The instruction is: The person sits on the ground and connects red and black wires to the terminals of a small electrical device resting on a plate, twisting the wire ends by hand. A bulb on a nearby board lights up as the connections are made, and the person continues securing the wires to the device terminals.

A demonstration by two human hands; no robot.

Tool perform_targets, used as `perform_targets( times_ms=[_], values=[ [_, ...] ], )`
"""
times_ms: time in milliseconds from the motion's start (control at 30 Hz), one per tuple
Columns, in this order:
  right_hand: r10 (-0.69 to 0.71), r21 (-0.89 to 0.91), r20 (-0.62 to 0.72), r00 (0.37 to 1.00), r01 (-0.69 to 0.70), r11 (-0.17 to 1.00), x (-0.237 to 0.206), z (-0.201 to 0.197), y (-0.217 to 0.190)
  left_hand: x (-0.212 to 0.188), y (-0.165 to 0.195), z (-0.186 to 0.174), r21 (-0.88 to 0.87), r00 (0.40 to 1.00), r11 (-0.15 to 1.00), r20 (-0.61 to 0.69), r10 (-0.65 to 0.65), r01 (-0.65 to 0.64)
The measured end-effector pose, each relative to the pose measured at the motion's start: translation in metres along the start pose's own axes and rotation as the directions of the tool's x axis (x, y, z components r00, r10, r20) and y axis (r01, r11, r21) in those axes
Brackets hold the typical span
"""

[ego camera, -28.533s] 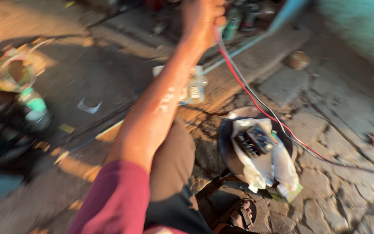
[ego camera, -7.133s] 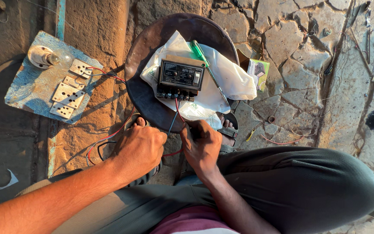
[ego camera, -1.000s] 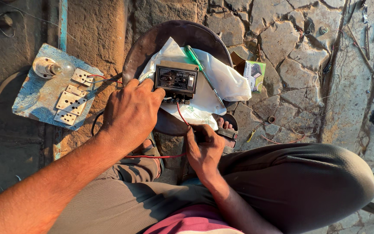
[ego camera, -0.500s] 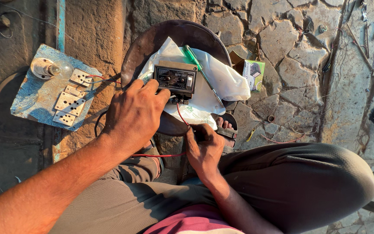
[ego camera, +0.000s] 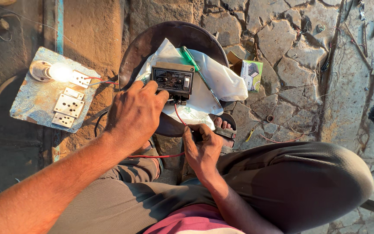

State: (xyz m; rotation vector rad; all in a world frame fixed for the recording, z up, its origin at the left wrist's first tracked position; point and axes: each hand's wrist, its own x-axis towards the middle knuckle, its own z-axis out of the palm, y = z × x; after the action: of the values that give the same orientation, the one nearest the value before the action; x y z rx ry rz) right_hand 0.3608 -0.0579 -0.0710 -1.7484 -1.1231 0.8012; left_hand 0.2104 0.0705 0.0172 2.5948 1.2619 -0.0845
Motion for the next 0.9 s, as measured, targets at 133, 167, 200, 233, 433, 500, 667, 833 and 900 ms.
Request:
perform_targets(
  times_ms=[133, 167, 200, 233, 433, 500, 667, 833, 900],
  values=[
    [0.013, 0.022, 0.012, 1.000, -0.013, 1.000, 0.0004, -0.0008, -0.0002, -0.0010, 0.0005, 0.0006, -0.003, 1.000, 1.000, -0.014, -0.004, 0.004],
    [0.009, 0.020, 0.011, 1.000, -0.009, 1.000, 0.0003, -0.0009, -0.0001, -0.0010, 0.0007, 0.0003, -0.002, 0.999, 1.000, -0.032, 0.003, -0.003],
    [0.005, 0.017, 0.010, 1.000, -0.005, 1.000, 0.0002, -0.0011, -0.0001, -0.0010, 0.0012, -0.0001, -0.001, 0.999, 1.000, -0.051, 0.010, -0.010],
    [0.015, 0.021, 0.015, 1.000, -0.016, 1.000, -0.0001, -0.0011, 0.0000, -0.0008, 0.0016, -0.0007, 0.000, 1.000, 1.000, -0.013, 0.001, -0.001],
    [-0.022, 0.018, 0.006, 1.000, 0.022, 1.000, -0.0002, -0.0009, 0.0012, -0.0003, 0.0039, -0.0069, -0.021, 0.997, 0.999, 0.073, -0.030, 0.032],
    [-0.045, 0.044, -0.013, 0.999, 0.046, 0.998, -0.0008, -0.0004, 0.0016, -0.0014, 0.0045, -0.0083, -0.020, 0.998, 1.000, 0.066, -0.018, 0.019],
    [0.047, 0.015, 0.020, 0.999, -0.047, 0.999, -0.0013, 0.0007, 0.0030, -0.0007, 0.0044, -0.0066, 0.004, 0.998, 1.000, 0.062, -0.015, 0.015],
    [0.014, 0.000, -0.003, 1.000, -0.014, 1.000, -0.0014, 0.0014, 0.0037, -0.0018, 0.0033, -0.0038, -0.021, 0.999, 1.000, 0.033, -0.010, 0.011],
    [0.043, 0.007, 0.002, 0.999, -0.043, 0.999, -0.0018, 0.0016, 0.0038, -0.0016, 0.0035, -0.0031, -0.011, 1.000, 1.000, 0.025, -0.007, 0.007]
  ],
)
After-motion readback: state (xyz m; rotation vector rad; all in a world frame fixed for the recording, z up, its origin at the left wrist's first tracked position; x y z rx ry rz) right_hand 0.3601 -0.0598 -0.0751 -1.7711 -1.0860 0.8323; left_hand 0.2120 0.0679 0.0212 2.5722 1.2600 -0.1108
